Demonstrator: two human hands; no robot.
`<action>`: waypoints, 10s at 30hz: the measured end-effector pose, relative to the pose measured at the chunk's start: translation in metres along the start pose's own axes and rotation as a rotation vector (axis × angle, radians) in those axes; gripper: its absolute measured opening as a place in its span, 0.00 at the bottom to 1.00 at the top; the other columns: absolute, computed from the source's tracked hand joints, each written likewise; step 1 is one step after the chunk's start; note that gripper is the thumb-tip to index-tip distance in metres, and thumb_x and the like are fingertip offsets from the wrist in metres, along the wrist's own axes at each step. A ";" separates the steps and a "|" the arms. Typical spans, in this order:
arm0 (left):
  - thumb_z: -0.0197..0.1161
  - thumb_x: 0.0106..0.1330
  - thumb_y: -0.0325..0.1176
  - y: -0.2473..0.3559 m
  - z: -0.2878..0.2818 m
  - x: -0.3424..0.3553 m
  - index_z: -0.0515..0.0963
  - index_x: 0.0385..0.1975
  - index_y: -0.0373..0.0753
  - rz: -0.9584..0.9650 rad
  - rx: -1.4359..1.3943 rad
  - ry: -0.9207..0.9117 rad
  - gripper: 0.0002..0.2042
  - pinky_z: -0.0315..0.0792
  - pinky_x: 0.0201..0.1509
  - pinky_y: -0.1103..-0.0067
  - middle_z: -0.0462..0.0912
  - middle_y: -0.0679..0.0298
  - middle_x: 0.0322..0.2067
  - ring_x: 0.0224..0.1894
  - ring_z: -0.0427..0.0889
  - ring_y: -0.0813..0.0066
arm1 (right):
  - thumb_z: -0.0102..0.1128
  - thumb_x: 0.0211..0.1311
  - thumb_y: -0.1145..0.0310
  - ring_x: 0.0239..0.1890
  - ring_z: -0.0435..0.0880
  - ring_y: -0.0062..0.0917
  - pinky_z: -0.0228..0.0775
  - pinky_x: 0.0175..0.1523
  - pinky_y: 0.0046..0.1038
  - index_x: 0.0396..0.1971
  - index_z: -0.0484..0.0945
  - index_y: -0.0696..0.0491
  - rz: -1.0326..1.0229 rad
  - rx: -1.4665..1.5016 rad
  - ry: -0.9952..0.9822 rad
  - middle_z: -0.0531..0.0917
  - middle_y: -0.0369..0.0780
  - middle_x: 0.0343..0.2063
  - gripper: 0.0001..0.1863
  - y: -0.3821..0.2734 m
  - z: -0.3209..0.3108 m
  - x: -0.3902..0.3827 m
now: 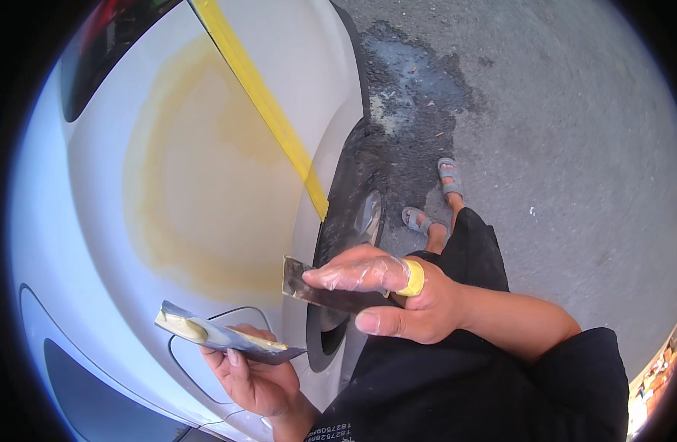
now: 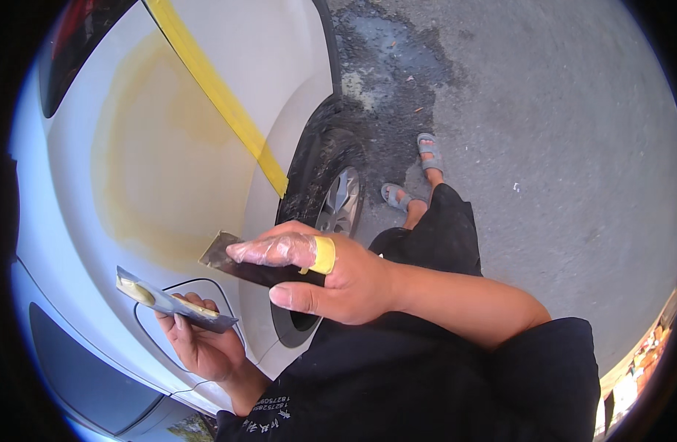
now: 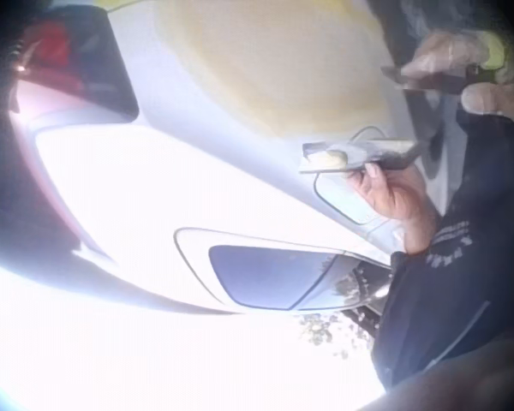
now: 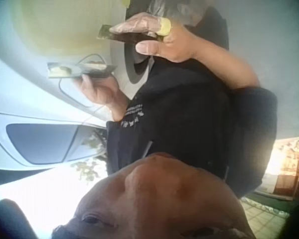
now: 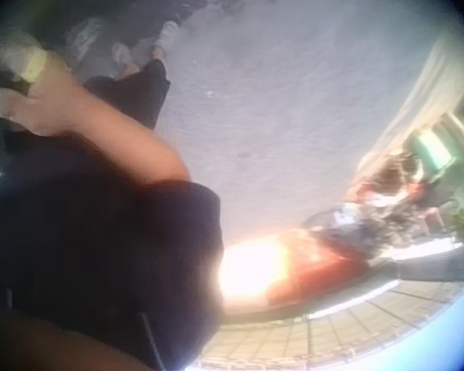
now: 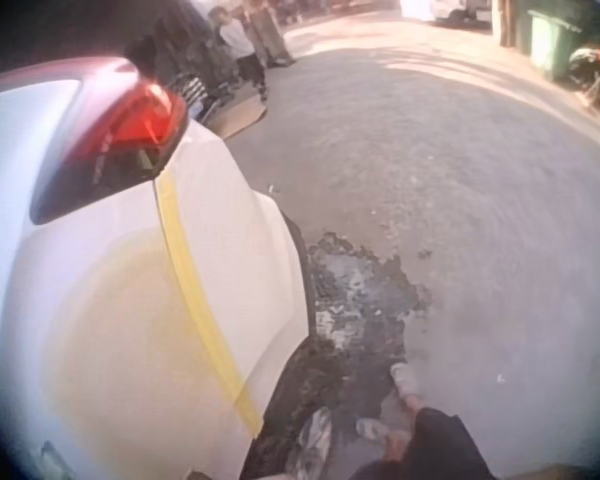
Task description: The person applies a beige body filler to a taped-off section on the rear quarter panel of a white car using a spreader. They repeatedly scoop filler from a palette and smooth it over the surface to level the area.
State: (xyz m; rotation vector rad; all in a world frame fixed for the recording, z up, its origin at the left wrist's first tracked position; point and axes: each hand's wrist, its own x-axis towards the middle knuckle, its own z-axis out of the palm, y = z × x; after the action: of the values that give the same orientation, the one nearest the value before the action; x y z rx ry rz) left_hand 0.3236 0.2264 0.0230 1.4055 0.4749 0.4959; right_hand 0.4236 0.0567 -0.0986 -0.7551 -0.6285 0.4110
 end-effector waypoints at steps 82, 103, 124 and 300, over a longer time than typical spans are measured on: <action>0.47 0.67 0.30 0.034 -0.093 0.035 0.63 0.44 0.27 0.614 0.450 -0.104 0.12 0.61 0.34 0.80 0.63 0.60 0.30 0.32 0.63 0.73 | 0.50 0.66 0.70 0.52 0.74 0.22 0.64 0.57 0.24 0.58 0.67 0.60 0.628 -0.252 0.280 0.75 0.44 0.52 0.22 0.050 -0.002 0.046; 0.46 0.68 0.31 0.035 -0.093 0.032 0.63 0.42 0.28 0.603 0.441 -0.074 0.11 0.60 0.33 0.81 0.63 0.60 0.29 0.30 0.61 0.73 | 0.47 0.67 0.70 0.58 0.73 0.33 0.64 0.60 0.29 0.60 0.62 0.65 0.695 0.106 0.394 0.74 0.49 0.54 0.24 0.040 -0.022 0.064; 0.45 0.68 0.30 0.032 -0.092 0.036 0.63 0.42 0.27 0.637 0.444 -0.077 0.11 0.60 0.33 0.80 0.63 0.60 0.29 0.31 0.63 0.72 | 0.47 0.66 0.68 0.61 0.71 0.36 0.59 0.63 0.31 0.60 0.61 0.66 0.777 -0.069 0.367 0.72 0.53 0.56 0.25 0.039 -0.016 0.083; 0.46 0.64 0.29 0.032 -0.099 0.037 0.65 0.39 0.32 0.644 0.448 -0.146 0.08 0.61 0.36 0.77 0.67 0.57 0.32 0.32 0.66 0.68 | 0.52 0.58 0.75 0.55 0.69 0.39 0.66 0.47 0.46 0.59 0.64 0.57 0.313 -0.606 0.184 0.76 0.45 0.51 0.26 0.054 0.035 0.037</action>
State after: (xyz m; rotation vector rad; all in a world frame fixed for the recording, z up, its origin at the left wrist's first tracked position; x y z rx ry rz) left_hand 0.2940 0.3303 0.0431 2.0209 -0.0081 0.8282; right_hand 0.4216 0.1303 -0.1054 -1.4644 -0.4597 0.4334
